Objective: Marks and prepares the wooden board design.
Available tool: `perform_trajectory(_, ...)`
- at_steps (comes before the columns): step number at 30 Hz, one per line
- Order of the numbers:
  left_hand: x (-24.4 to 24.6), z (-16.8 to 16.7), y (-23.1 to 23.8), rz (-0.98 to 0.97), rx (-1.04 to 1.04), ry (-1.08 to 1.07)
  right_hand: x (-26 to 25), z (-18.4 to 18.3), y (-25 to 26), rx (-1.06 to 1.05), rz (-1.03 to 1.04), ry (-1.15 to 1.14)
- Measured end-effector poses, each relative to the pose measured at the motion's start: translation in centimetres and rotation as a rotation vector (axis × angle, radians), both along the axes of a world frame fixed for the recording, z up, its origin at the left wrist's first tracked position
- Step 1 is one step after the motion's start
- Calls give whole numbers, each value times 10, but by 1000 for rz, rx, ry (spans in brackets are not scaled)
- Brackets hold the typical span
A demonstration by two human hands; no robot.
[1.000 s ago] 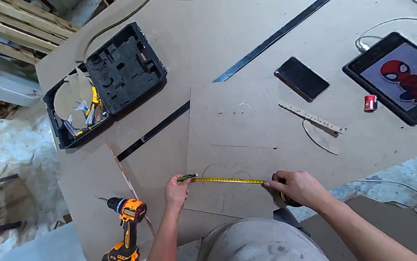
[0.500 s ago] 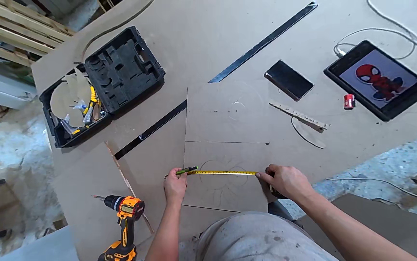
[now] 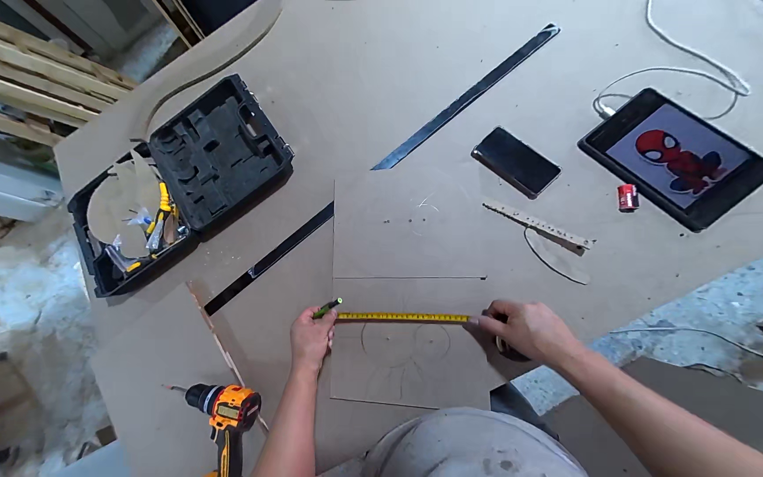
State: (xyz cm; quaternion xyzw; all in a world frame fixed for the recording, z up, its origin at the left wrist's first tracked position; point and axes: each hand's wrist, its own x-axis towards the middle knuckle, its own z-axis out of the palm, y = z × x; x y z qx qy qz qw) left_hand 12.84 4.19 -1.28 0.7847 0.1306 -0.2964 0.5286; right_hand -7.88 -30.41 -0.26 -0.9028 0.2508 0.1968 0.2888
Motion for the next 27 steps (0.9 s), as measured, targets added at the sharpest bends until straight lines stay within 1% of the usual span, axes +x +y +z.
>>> perform_trajectory(2, 31, 6, -27, -23, -3, -58, 28, 7, -22, -17, -20, -18)
perform_trajectory(4, 66, 3, -58, -58, 27, -125, 63, 8, -46, -69, -44, -4)
perform_trajectory(7, 117, -7, -101, -104, 144, -203, 114, 5, -78, -164, -107, 36)
perform_trajectory(10, 148, -15, -129, -150, 293, -227, 148, 2, -98, -190, -148, 92)
perform_trajectory(13, 159, -21, -139, -153, 337, -254, 162, -5, -110, -182, -111, 104)
perform_trajectory(16, 156, -25, -138, -137, 339, -287, 161, -11, -116, -162, -75, 73)
perform_trajectory(27, 150, -26, -133, -124, 275, -295, 157, -16, -117, -165, -63, 30)
